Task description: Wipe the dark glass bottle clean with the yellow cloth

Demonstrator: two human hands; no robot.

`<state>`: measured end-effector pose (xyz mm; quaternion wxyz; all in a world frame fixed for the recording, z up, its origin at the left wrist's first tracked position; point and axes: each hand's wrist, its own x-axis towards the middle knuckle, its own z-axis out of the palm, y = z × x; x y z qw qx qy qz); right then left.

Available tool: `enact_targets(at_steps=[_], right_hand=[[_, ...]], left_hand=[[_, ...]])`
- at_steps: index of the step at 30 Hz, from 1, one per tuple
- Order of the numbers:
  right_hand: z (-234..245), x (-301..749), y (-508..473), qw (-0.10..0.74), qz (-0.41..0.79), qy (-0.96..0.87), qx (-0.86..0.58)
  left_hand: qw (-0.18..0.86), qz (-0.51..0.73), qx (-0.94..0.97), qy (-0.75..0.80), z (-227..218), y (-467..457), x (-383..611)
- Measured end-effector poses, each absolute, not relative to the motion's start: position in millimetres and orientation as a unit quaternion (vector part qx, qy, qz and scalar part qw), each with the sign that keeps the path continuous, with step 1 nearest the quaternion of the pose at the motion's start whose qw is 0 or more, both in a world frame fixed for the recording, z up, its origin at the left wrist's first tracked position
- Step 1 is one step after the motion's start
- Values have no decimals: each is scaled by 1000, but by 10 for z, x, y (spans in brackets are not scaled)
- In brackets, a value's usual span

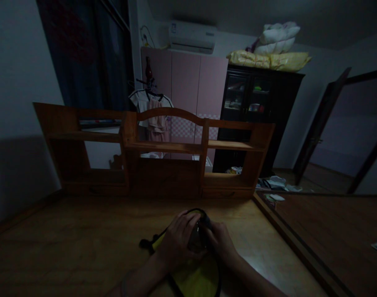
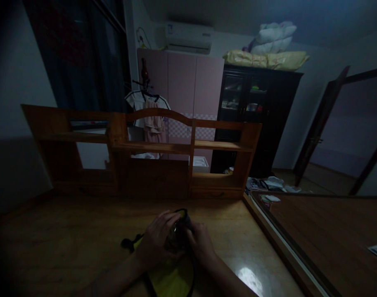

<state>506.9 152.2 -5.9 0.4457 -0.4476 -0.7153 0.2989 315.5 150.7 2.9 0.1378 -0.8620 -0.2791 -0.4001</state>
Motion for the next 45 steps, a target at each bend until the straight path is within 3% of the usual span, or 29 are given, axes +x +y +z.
enact_targets(at_steps=[9, 21, 27, 32, 37, 45], right_hand=[[2, 5030, 1478, 476, 332, -672, -461], [101, 4980, 1434, 508, 517, -554, -411], [93, 5020, 1474, 461, 578, -576, -348], [-31, 5032, 1496, 450, 550, -608, -355], [-35, 5035, 1453, 469, 449, -669, -362], [-18, 5089, 1479, 415, 268, -763, -416]], left_hand=[[107, -432, -831, -333, -1, 1509, 3153], [45, -450, -808, -379, 8, 1546, 3123], [123, -416, -844, -315, 39, 1501, 3114], [193, -358, -881, -241, 53, 1478, 3118], [193, -357, -880, -248, 57, 1488, 3114], [178, -383, -870, -254, 76, 1461, 3147]])
